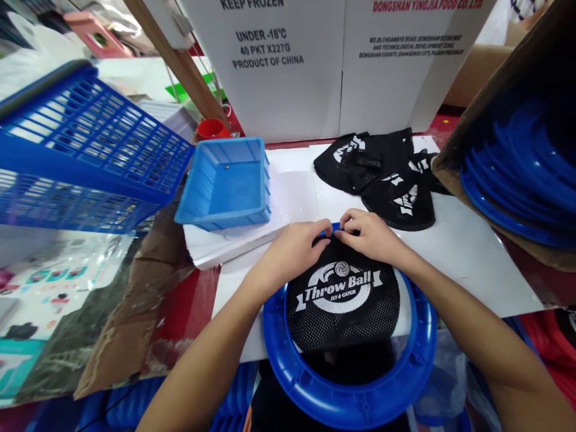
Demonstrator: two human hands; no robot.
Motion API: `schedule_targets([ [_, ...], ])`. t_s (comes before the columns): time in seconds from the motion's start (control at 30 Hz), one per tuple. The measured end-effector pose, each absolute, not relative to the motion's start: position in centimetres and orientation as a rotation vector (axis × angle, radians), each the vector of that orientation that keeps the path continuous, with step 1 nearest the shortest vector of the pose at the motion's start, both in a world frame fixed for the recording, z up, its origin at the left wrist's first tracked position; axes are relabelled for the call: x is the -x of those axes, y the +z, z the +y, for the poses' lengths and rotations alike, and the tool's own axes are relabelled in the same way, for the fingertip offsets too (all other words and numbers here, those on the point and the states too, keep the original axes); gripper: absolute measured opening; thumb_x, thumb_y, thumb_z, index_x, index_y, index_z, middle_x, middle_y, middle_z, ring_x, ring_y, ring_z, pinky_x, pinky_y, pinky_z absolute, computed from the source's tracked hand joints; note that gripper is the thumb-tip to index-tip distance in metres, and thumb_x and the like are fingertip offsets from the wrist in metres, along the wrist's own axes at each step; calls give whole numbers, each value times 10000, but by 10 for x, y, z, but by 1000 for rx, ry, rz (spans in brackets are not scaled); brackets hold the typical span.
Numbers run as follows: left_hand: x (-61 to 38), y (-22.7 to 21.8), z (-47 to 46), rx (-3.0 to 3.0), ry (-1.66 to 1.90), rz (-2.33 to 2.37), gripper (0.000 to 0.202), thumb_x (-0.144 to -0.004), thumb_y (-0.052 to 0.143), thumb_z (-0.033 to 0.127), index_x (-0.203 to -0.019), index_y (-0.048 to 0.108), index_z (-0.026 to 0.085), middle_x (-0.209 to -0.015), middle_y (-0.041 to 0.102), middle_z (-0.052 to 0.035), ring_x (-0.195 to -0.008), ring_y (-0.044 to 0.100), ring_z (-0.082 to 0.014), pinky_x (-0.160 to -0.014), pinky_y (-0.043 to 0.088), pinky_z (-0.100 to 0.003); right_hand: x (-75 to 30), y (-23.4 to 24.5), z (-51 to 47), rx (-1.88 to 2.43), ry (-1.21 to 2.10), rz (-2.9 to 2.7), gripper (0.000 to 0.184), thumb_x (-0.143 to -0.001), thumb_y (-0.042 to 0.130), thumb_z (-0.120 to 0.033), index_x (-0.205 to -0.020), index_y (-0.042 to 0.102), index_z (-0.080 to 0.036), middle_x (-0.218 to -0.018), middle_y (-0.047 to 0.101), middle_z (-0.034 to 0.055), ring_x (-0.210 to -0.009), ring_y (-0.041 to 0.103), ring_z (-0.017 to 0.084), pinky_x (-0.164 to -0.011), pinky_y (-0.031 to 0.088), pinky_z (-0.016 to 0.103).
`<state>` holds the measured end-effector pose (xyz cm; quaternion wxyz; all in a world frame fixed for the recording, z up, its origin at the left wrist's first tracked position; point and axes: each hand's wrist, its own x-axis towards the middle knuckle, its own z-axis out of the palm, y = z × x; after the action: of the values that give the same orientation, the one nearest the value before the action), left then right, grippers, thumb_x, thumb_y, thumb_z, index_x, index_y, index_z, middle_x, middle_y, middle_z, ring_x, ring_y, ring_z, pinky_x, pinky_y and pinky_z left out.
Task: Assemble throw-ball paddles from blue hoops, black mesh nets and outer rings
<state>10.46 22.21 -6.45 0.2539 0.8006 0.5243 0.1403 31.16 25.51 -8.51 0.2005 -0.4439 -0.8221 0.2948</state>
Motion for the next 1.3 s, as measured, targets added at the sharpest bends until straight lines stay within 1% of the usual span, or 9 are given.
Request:
schedule_targets([
  [0.3,-105,-64,223,-2185,322,1416,190,-956,540,230,-973,728,217,-960,791,-61,-879,712,-237,-806,486,-364,-309,-83,255,1279,839,-2259,360,-912,654,-212,-570,547,-192,-937,677,22,-810,604,154,-742,410,322],
  [0.5,-106,-63,227,-2142,227,1515,218,-948,556,296,-967,758,217,-761,733,-43,-652,621,-196,-675,444,-337,-305,-81,253,1356,793,-2246,358,-885,645,-206,-555,509,-191,-927,682,19,-774,578,147,-692,367,323],
  [0.6,-105,-62,229,-2099,211,1515,216,-941,579,328,-949,765,218,-708,702,-30,-617,590,-182,-660,437,-328,-304,-82,252,1380,757,-2254,355,-881,642,-204,-555,502,-191,-930,687,20,-765,572,147,-672,349,325],
  [0.7,-104,-62,230,-2122,239,1488,219,-943,590,357,-943,769,231,-688,687,-19,-621,586,-178,-667,439,-323,-306,-86,254,1284,776,-2263,353,-893,652,-211,-569,512,-196,-892,671,24,-784,590,156,-718,400,327],
  [0.8,-105,-65,230,-2183,256,1486,233,-959,577,364,-971,775,242,-761,726,-33,-684,623,-194,-699,451,-331,-313,-88,258,1199,759,-2169,261,-883,715,-250,-671,569,-206,-911,650,26,-817,613,170,-775,475,335],
  [0.9,-108,-68,235,-2286,205,1536,265,-986,546,359,-1067,772,245,-897,769,-70,-805,669,-239,-761,473,-363,-329,-77,257,1216,642,-2022,72,-890,710,-238,-900,644,-214,-1066,659,54,-896,641,195,-824,531,362],
  [1.1,-100,-47,210,-2528,204,1529,256,-990,541,271,-1172,707,200,-1117,727,-129,-987,658,-268,-881,498,-389,-370,-48,165,1283,461,-2141,157,-1009,550,-252,-1095,681,-252,-1177,703,94,-1158,645,292,-1016,535,504],
  [1.2,-103,-38,158,-2610,150,1532,159,-936,604,188,-1050,715,182,-1088,702,-133,-1010,642,-289,-884,502,-411,-369,-71,89,1331,427,-2081,200,-1013,536,-232,-1096,707,-296,-1228,710,84,-1211,647,303,-1018,558,531],
  [1.3,-117,-43,108,-2515,89,1238,188,-921,698,236,-1106,699,202,-1114,709,-100,-1045,654,-284,-900,518,-416,-349,-103,37,1442,218,-1936,221,-995,567,-200,-1130,703,-309,-1274,713,96,-1325,589,355,-1079,491,630],
])
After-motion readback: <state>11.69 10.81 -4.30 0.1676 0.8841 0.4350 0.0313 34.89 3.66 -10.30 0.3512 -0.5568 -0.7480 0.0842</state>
